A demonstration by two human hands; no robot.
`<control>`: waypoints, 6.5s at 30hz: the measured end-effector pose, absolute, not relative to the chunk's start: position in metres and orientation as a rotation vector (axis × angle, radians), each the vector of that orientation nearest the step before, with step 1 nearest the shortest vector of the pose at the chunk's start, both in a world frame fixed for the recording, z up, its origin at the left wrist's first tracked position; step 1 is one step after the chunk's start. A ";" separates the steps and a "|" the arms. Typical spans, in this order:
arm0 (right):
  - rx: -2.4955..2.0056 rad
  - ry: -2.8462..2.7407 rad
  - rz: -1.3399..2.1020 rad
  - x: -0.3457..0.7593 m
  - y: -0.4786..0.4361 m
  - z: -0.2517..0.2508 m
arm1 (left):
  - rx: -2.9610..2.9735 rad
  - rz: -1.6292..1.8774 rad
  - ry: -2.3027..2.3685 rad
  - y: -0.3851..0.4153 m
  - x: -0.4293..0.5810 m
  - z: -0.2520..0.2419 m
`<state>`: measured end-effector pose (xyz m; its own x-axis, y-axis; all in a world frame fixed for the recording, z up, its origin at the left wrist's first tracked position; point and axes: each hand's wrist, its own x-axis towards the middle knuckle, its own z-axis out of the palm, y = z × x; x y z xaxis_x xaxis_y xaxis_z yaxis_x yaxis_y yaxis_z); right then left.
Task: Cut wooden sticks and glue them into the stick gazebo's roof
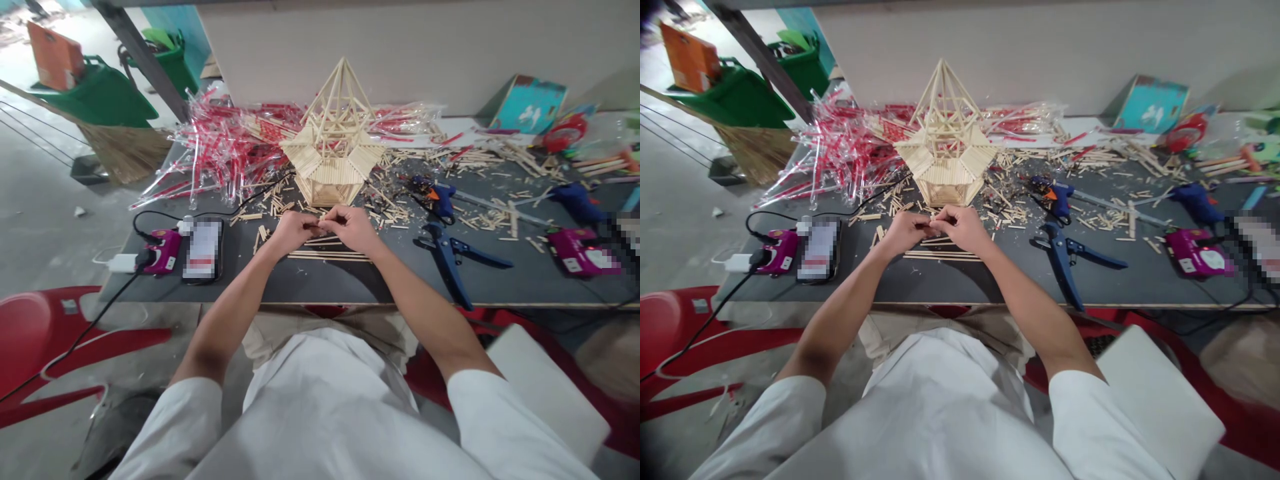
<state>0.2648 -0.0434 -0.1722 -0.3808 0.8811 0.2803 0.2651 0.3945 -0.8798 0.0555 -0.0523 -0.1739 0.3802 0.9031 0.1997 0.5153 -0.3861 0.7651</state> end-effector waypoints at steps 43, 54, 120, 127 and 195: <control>-1.439 -2.209 1.011 0.359 -0.075 -0.096 | 1.206 0.826 0.895 -0.078 0.083 -0.158; -2.195 -2.176 0.260 0.529 -0.157 -0.155 | 1.167 0.810 0.940 -0.076 0.081 -0.159; -1.636 -2.293 0.779 0.348 -0.127 -0.136 | 1.228 0.437 0.943 -0.083 0.077 -0.143; -1.883 -2.365 0.489 0.344 -0.129 -0.144 | 1.275 0.427 0.943 -0.083 0.074 -0.140; -0.893 -1.641 0.817 0.274 -0.044 -0.087 | 1.737 1.021 1.044 -0.062 0.070 -0.165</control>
<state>0.2738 -0.0442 -0.0870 -0.1726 0.8691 0.4635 0.1540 0.4886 -0.8588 0.0699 -0.0616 -0.1646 0.3194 0.9232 0.2136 0.2342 -0.2954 0.9262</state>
